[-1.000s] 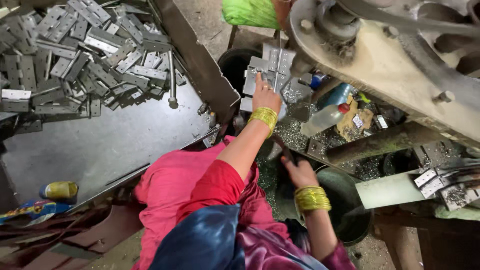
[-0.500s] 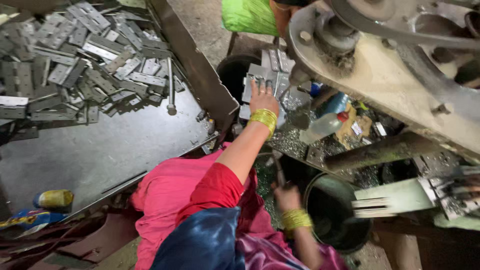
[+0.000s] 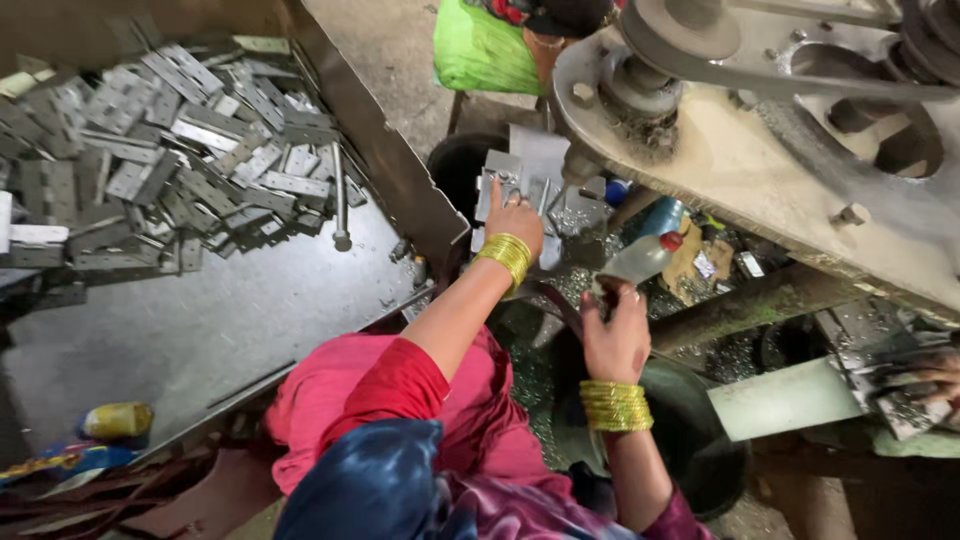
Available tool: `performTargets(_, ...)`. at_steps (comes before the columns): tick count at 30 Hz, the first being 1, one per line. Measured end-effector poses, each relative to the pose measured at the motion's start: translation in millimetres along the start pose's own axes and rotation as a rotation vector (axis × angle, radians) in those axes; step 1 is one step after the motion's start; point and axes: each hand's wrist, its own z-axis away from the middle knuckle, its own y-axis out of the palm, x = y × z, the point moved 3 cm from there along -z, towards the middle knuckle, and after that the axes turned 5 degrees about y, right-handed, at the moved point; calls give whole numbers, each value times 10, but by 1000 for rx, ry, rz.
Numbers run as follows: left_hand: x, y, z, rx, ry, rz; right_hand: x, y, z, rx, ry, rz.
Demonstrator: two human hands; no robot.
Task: The person operates a manual press machine to process metal brackets. They pick brackets from a metal bin, place them into the press, and operate the lever to stamp or shape the pieces, then return them to the bin.
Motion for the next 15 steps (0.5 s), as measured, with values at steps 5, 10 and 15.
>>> performTargets(5,-32,62,240,-255,102,-20,322,-216,-36,-49,-31,-121)
performTargets(10,-98,476,765,-458,319,-168,185,-210,92,-6,93,-213)
performTargets(15,-137,682,689,-500,509,277,52,-199,190,-7,99,-231)
